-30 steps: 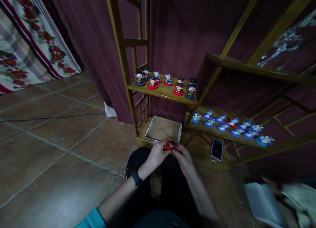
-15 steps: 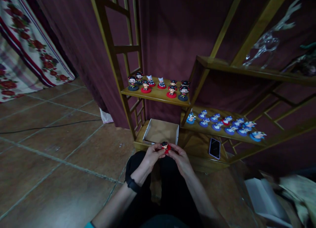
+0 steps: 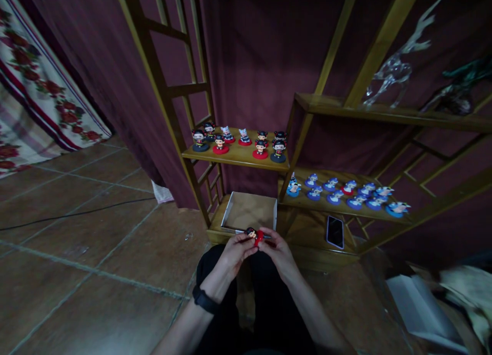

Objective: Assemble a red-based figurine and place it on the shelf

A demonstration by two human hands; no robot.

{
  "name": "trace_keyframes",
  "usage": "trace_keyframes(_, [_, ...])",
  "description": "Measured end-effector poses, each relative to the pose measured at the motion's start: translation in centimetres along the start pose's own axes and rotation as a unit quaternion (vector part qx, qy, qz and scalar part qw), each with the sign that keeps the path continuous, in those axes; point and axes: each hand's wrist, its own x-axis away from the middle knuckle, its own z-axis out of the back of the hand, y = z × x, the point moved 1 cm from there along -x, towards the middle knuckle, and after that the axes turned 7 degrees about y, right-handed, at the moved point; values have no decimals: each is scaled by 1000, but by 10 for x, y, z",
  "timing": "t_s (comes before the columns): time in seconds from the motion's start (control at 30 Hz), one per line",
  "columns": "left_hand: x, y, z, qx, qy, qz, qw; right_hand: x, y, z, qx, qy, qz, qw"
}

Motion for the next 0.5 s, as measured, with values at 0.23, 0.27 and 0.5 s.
trace_keyframes(0.23, [4, 4, -2, 51, 12, 21, 998, -1, 1, 0, 20, 6, 11, 1000])
trace_keyframes(0.27, [4, 5, -2, 50, 13, 23, 998, -1, 1, 0, 16, 4, 9, 1000])
trace_keyframes(0.5, [4, 6, -3, 56, 12, 22, 998, 0, 0, 1, -10, -17, -1, 1000])
